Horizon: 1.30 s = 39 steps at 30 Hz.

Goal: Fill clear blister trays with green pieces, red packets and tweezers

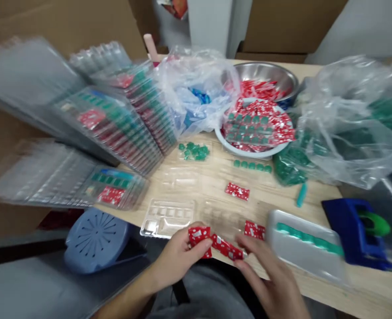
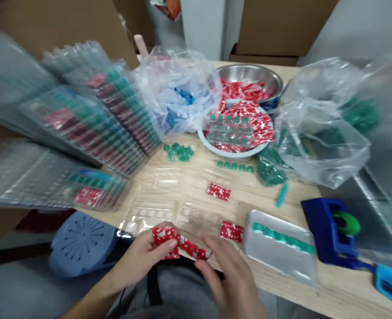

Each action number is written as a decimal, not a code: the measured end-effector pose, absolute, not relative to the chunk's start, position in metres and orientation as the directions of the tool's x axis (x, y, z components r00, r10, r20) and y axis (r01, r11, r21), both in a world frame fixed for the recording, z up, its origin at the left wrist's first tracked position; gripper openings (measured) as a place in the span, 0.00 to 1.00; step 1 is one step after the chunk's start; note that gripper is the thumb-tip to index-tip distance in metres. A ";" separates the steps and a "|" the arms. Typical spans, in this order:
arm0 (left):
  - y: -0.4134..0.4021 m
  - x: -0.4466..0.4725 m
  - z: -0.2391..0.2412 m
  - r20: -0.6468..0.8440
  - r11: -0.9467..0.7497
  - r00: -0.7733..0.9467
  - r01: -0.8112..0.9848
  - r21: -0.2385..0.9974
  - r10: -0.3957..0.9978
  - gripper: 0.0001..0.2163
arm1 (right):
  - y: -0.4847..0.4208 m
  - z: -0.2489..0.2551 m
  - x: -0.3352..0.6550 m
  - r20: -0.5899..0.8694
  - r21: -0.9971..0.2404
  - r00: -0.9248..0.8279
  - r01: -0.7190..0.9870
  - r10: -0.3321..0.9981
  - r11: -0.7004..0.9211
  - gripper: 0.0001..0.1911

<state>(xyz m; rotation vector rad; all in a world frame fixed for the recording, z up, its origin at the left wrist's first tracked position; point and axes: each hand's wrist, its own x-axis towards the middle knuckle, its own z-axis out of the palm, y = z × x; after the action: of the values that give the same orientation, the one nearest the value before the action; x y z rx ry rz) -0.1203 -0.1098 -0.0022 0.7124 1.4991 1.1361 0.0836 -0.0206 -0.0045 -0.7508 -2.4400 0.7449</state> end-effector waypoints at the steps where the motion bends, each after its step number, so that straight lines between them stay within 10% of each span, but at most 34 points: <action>1: -0.108 -0.118 -0.002 -0.355 0.341 -0.223 -0.098 0.935 0.908 0.10 | -0.021 -0.003 0.079 0.269 -0.638 -0.752 0.328 0.601 0.697 0.13; 13: -0.097 -0.144 -0.019 -0.453 0.459 -0.418 -0.093 0.884 0.788 0.24 | 0.018 -0.026 0.068 -0.317 -0.271 -0.721 0.691 0.616 0.670 0.16; 21: -0.091 -0.155 -0.029 -0.472 0.335 -0.500 -0.342 0.878 0.726 0.22 | 0.043 -0.012 0.074 -0.294 -0.485 -0.789 0.610 0.540 0.627 0.15; 29: -0.061 -0.154 -0.015 -0.360 0.267 -0.402 -0.269 0.925 0.842 0.17 | 0.064 -0.002 0.080 -0.167 -0.958 -0.621 0.285 0.766 0.022 0.10; 39: -0.025 -0.127 -0.008 -0.256 0.248 -0.191 -0.064 0.967 0.948 0.10 | 0.057 -0.011 0.025 -0.243 -0.970 -0.643 0.149 0.727 -0.192 0.15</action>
<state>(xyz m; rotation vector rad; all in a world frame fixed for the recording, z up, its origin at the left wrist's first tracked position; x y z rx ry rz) -0.1273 -0.0254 -0.0084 0.8888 1.4330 1.1734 0.0249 0.0569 -0.0115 -1.0152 -1.6640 1.8882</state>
